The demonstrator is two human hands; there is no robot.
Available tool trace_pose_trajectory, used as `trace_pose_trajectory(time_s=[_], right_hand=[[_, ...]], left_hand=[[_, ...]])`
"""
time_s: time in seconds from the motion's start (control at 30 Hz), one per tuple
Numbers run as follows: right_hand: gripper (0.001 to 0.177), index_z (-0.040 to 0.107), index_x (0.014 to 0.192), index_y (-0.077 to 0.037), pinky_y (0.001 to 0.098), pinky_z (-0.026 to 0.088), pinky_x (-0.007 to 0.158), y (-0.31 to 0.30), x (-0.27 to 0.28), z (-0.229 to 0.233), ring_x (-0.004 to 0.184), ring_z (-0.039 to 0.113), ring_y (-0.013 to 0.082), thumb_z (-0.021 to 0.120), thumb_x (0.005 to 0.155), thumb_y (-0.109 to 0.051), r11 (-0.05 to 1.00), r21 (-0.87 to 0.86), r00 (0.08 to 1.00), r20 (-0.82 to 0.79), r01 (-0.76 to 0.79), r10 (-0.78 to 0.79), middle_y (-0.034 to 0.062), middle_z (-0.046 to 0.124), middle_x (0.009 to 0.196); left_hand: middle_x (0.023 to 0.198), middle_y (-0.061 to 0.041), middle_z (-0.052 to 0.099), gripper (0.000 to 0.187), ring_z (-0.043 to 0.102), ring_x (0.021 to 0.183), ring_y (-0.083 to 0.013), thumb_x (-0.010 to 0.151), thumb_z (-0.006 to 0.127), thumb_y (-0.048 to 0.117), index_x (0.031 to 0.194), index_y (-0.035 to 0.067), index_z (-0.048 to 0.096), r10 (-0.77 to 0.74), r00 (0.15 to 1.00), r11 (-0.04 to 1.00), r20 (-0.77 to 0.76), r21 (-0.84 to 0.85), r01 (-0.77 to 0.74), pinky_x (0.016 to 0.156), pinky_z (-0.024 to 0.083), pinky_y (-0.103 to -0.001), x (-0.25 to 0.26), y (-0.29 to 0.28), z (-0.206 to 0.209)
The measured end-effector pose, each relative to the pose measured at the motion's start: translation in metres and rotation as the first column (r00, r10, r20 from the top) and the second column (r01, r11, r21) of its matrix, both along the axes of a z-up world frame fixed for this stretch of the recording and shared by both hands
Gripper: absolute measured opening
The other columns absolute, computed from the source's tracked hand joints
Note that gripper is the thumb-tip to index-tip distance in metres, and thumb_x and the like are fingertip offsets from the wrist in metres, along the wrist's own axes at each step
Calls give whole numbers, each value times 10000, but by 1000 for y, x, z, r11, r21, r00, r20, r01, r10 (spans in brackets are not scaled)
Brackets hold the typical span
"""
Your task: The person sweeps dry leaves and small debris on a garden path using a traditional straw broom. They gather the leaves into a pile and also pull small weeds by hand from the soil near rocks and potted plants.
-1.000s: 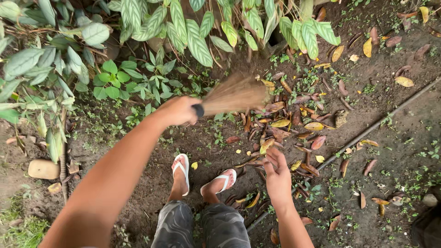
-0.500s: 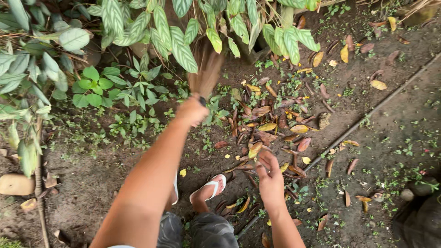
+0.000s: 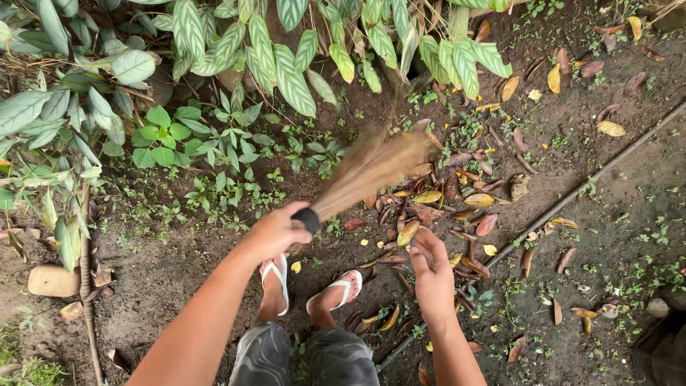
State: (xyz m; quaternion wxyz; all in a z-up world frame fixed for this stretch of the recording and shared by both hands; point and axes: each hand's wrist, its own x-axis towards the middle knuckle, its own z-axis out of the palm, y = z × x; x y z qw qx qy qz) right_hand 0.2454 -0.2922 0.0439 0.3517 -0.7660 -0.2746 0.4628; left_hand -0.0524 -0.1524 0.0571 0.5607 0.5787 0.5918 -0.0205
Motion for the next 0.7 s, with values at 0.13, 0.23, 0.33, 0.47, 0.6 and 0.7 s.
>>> trace_pose_trajectory(time_s=[0.13,0.23,0.33,0.47,0.6,0.7], right_hand=[[442,552,1390,-60,339,450,1067,-3,2,-5,1268,604,201,588,957,-134,999,30,1000,-23,12,-12,113,653,1339],[406,563,1369,-51,343,444,1075,-9,3,-7,1276,592,207,586,974,-140,999,16,998,-43,38,-38,124,650,1347],[410,564,1367,-52,345,436,1072,-12,1,-2,1285,585,201,584,968,-139,999,-22,998,-27,50,-50,113,644,1359],[419,556,1378,-53,340,436,1068,-23,-2,0,1272,588,196,573,969,-145,998,-40,999,-7,51,-51,99,646,1359],[428,543,1388,-46,333,444,1067,-39,0,-12,1251,596,194,588,972,-138,997,-48,998,3,68,-68,108,653,1342],[415,544,1385,-39,330,449,1071,-51,2,-20,1243,602,187,578,982,-133,996,-32,996,-12,85,-85,100,647,1349]], left_hand=[[1038,-188,753,918,728,657,-239,691,749,130,1541,188,405,256,959,958,-121,-100,-268,539,586,-335,-10,-4,3],[1054,-197,727,820,753,699,-229,683,735,106,1449,93,444,489,873,866,-2,-117,-485,561,653,-368,7,-7,-21],[1009,-227,755,688,764,710,-268,721,726,81,1381,56,534,482,867,861,-122,-113,-495,593,628,-342,40,-26,-49],[1006,-182,733,582,743,801,-265,861,755,170,1384,49,531,180,939,965,-292,-131,-226,643,586,-327,96,-79,-71],[993,-159,721,818,711,754,-232,896,728,178,1572,87,277,5,976,963,-218,-261,-63,603,615,-334,134,-112,-73],[1019,-170,704,954,693,732,-223,858,754,125,1628,107,190,-55,995,945,-81,-325,26,604,590,-321,132,-126,-74]])
